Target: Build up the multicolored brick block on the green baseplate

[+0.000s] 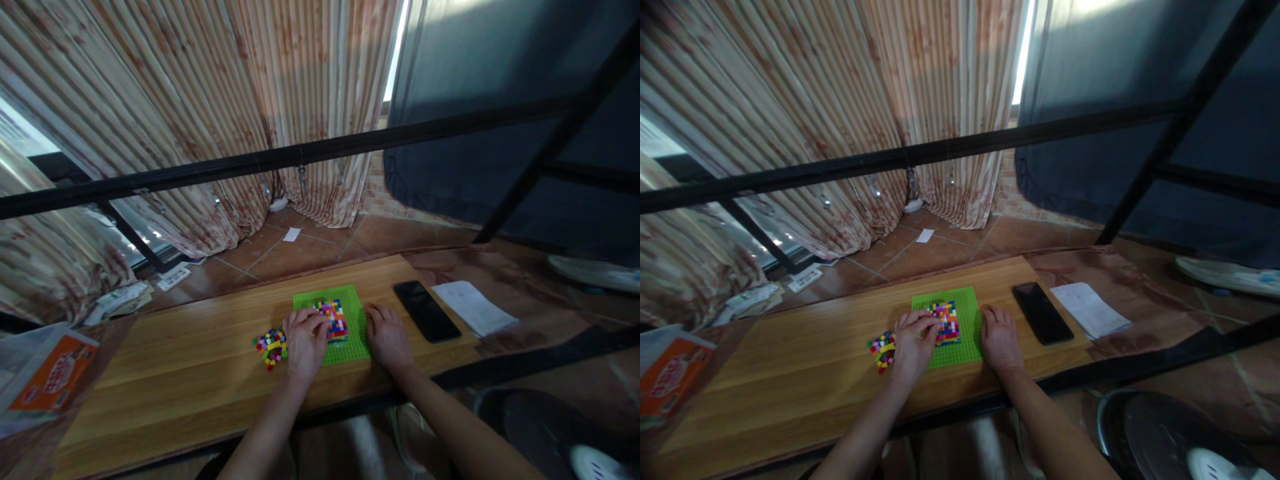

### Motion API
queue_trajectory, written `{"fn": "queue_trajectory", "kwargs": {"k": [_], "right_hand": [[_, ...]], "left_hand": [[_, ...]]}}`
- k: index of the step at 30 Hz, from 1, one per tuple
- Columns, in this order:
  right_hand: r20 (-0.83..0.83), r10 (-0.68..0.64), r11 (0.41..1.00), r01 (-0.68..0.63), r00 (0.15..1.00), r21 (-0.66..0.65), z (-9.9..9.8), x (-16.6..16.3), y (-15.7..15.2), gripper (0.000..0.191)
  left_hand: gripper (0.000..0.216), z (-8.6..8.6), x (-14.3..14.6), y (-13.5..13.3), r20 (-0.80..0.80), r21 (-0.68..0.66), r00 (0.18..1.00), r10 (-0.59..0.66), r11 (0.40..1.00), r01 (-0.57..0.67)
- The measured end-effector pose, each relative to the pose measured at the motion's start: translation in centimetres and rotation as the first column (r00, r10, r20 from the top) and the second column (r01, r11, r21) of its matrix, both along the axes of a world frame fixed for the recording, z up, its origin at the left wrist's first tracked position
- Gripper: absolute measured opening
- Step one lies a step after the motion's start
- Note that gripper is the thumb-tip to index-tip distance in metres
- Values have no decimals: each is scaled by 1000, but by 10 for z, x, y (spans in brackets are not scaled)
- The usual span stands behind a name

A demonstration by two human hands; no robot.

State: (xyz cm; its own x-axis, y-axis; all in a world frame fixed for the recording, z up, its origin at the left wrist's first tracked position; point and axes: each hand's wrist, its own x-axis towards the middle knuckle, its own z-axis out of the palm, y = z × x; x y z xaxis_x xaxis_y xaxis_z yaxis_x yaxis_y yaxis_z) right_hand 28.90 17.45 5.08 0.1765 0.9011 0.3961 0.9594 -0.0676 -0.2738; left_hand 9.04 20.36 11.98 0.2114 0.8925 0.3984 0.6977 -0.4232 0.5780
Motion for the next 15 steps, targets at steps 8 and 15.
{"fn": "queue_trajectory", "kwargs": {"k": [8, 15], "right_hand": [[7, 16, 1000, -16, 1000, 7, 0, 0, 0, 27], [23, 7, 1000, -8, 1000, 10, -3, 0, 0, 27]], "left_hand": [[9, -1, 6, 6, 124, -101, 990, 70, 993, -58], [12, -5, 10, 9, 244, -134, 963, 115, 987, -84]]}}
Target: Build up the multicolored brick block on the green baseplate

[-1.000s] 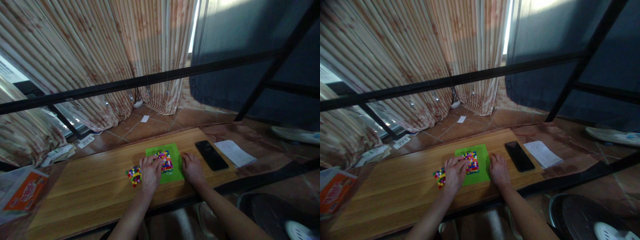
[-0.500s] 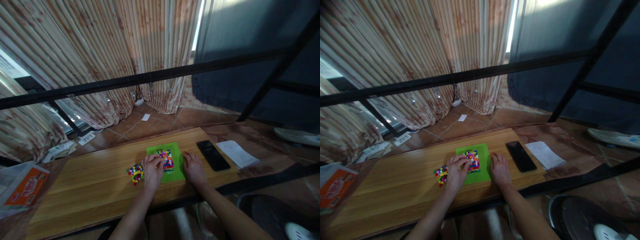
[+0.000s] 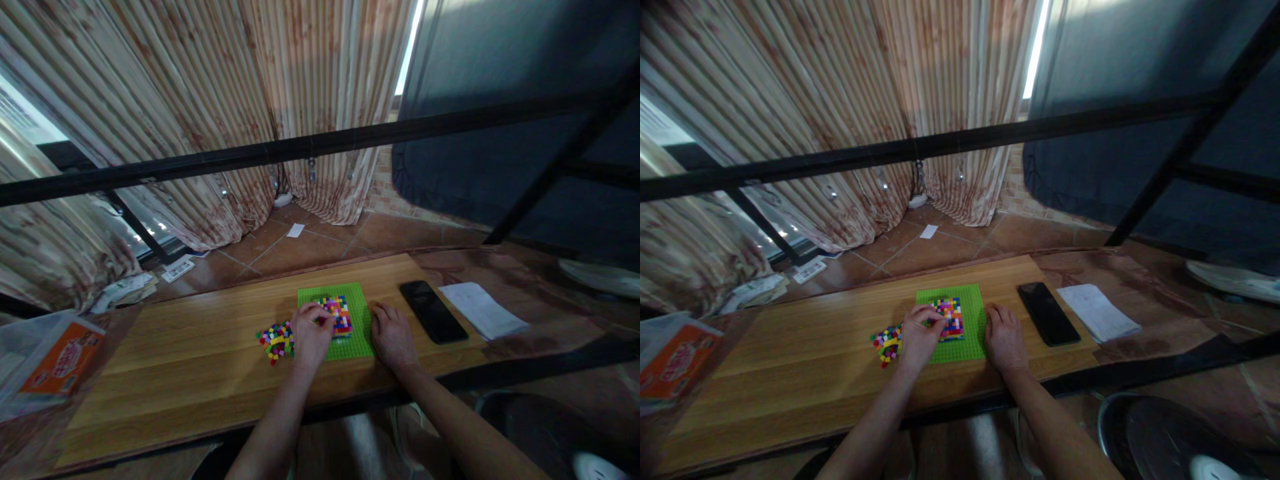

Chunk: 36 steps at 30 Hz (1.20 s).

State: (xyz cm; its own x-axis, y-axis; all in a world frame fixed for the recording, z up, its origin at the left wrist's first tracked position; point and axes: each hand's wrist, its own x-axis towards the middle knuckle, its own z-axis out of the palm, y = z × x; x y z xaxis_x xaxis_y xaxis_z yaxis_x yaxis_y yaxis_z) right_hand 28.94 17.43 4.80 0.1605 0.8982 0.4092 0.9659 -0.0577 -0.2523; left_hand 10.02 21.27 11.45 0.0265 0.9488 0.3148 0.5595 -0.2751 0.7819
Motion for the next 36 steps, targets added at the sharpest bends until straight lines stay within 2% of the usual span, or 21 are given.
{"fn": "queue_trajectory", "kwargs": {"k": [9, 16, 24, 30, 34, 36], "right_hand": [[23, 5, 1000, -5, 1000, 14, -3, 2, 0, 27], [42, 9, 1000, -9, 999, 4, -2, 2, 0, 27], [57, 24, 1000, -25, 998, 8, -6, 5, 1, 29], [59, 28, 1000, -29, 998, 7, -5, 4, 0, 30], [48, 19, 1000, -19, 999, -2, -2, 3, -1, 30], [49, 14, 1000, -13, 999, -11, -1, 2, -1, 30]], "left_hand": [[13, -4, 5, 7, 99, -48, 993, 62, 997, -58], [23, -14, 6, 16, 211, -251, 963, 167, 961, -112], [20, -19, 13, 17, 183, -241, 960, 210, 957, -164], [25, -26, 4, 21, 284, -258, 949, 139, 964, -64], [27, -29, 1, 29, 322, -289, 938, 133, 957, -37], [36, -28, 3, 31, 328, -291, 938, 111, 957, -12]]}}
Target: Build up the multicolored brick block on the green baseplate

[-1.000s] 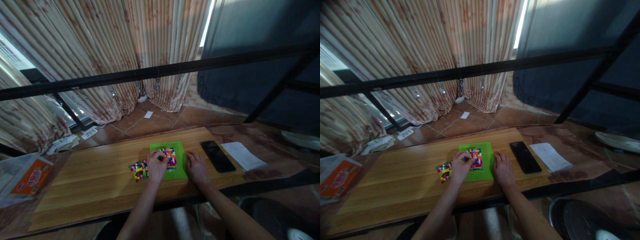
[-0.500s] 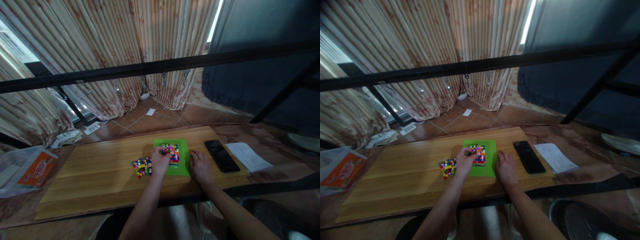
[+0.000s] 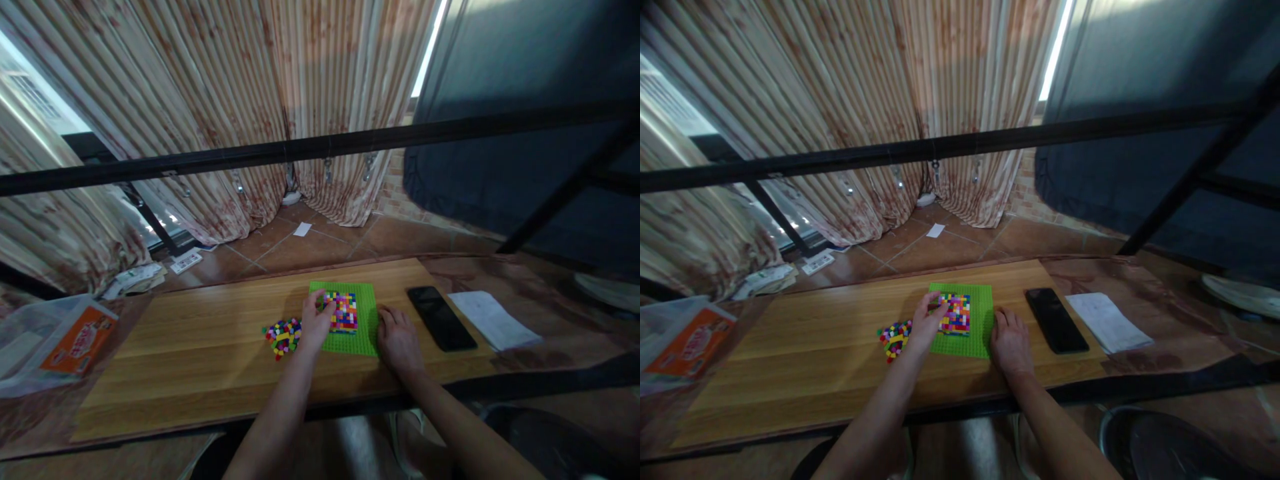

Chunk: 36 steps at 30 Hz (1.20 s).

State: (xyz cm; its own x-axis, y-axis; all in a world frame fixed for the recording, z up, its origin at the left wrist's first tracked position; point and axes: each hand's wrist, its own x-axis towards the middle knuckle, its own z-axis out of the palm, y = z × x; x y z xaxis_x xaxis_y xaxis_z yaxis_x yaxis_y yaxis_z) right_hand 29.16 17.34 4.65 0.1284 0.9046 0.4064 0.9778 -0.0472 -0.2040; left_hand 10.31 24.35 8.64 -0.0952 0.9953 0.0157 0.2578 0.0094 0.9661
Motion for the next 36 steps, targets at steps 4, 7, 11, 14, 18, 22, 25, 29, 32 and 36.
{"fn": "queue_trajectory", "kwargs": {"k": [4, 7, 11, 14, 18, 22, 25, 29, 32, 36], "right_hand": [[-6, -15, 1000, 15, 1000, -11, 1, -1, 0, 29], [-7, -15, 1000, 15, 1000, -5, 0, -1, 1, 30], [-5, -11, 1000, 11, 1000, 2, 0, 0, 1, 30], [-19, 3, 1000, -3, 1000, 3, -1, 0, 1, 31], [-26, 10, 1000, -9, 1000, 13, -2, 2, 1, 32], [-11, 11, 1000, -10, 1000, 15, -3, 2, 0, 31], [1, 13, 1000, -13, 1000, 22, -4, 3, 1, 31], [-10, 25, 998, -25, 1000, 56, -9, 5, 2, 29], [-33, 49, 993, -45, 998, 106, -12, 7, 3, 28], [-30, 59, 991, -55, 998, 124, -13, 9, 4, 27]], "left_hand": [[59, 2, 7, 0, 51, -13, 994, -92, 996, 93], [62, 3, 10, -1, 109, -42, 988, -113, 992, 118], [62, 4, 12, -1, 140, -58, 986, -88, 994, 97], [60, 5, 12, -2, 113, -34, 990, -86, 995, 90], [60, 7, 13, -2, 84, -45, 992, -99, 994, 103], [57, 7, 11, -4, 63, -29, 993, -105, 994, 106], [57, 1, 8, -5, 70, -20, 989, -131, 991, 132], [47, -5, 2, -8, 149, -58, 982, -119, 990, 129], [40, -2, -1, -13, 287, -144, 954, -90, 980, 136], [44, 5, -18, -28, 323, -103, 944, -67, 989, 105]]}}
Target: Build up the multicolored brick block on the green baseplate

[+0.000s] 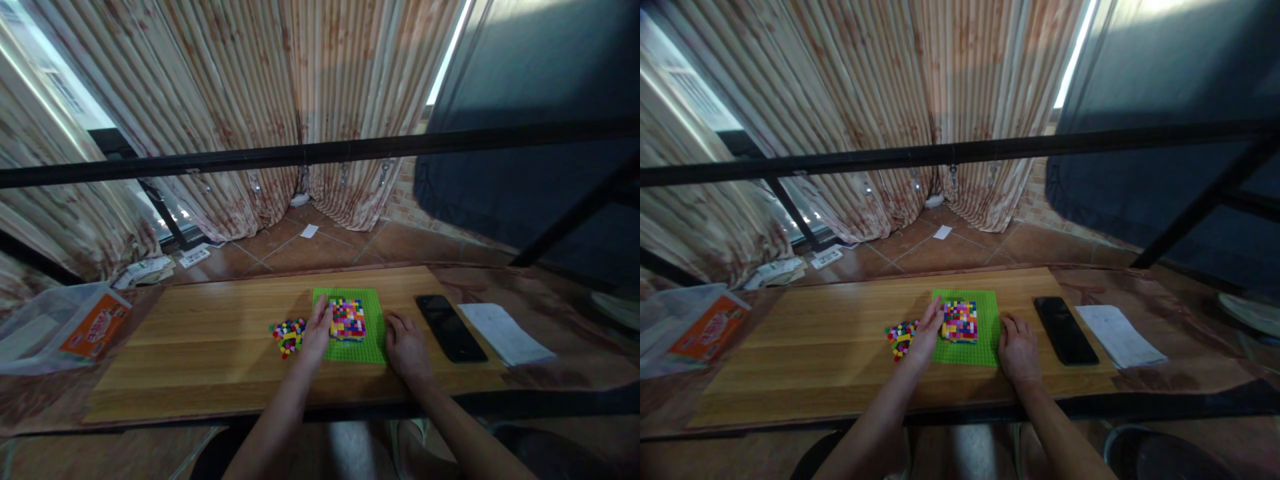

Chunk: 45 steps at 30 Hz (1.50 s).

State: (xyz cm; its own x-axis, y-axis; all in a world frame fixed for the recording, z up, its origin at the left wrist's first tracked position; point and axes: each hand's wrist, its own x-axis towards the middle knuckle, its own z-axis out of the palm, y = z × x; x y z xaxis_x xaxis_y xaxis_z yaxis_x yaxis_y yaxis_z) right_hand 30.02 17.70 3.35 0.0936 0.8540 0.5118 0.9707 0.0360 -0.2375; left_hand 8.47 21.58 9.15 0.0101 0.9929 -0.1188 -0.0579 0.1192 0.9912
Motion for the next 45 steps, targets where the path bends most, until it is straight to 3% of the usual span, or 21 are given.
{"fn": "queue_trajectory", "kwargs": {"k": [2, 4, 7, 10, 15, 19, 25, 30, 35, 39, 45], "right_hand": [[17, 0, 1000, 0, 1000, -9, 0, 1, 0, 27], [32, 5, 1000, -5, 999, -8, -1, 1, -1, 27], [41, 14, 1000, -15, 999, 5, -3, 4, -1, 28], [50, 20, 1000, -20, 999, 2, -5, 6, 0, 28], [92, 33, 999, -33, 995, -5, -5, 7, -1, 29], [78, 46, 999, -46, 996, 0, -6, 8, -1, 28], [66, 49, 999, -49, 997, -2, -5, 7, 0, 29], [81, 30, 999, -29, 996, -17, -3, 5, -1, 27], [63, 15, 999, -13, 998, -39, 0, 3, -1, 27], [49, -2, 999, 4, 999, -54, 1, 1, -1, 28], [54, -24, 999, 26, 998, -41, 4, -3, -2, 27]], "left_hand": [[48, 2, -19, -10, -17, 102, 999, 27, 994, -25], [45, 4, -46, -19, -49, 188, 990, 132, 975, -121], [29, 8, -87, -27, -182, 224, 952, 247, 953, -205], [16, 9, -114, -33, -375, 230, 897, 232, 961, -153], [25, 2, -111, -38, -698, 236, 698, 159, 972, 15], [30, 0, -99, -35, -839, 261, 522, 157, 956, 132], [28, -2, -98, -26, -903, 234, 410, 125, 945, 227], [23, -8, -98, -25, -893, 276, 423, 152, 928, 249], [20, -4, -92, -24, -858, 308, 475, 194, 935, 174], [16, 1, -85, -24, -835, 276, 522, 175, 953, 122], [16, 6, -76, -23, -761, 275, 640, 111, 948, 162]]}}
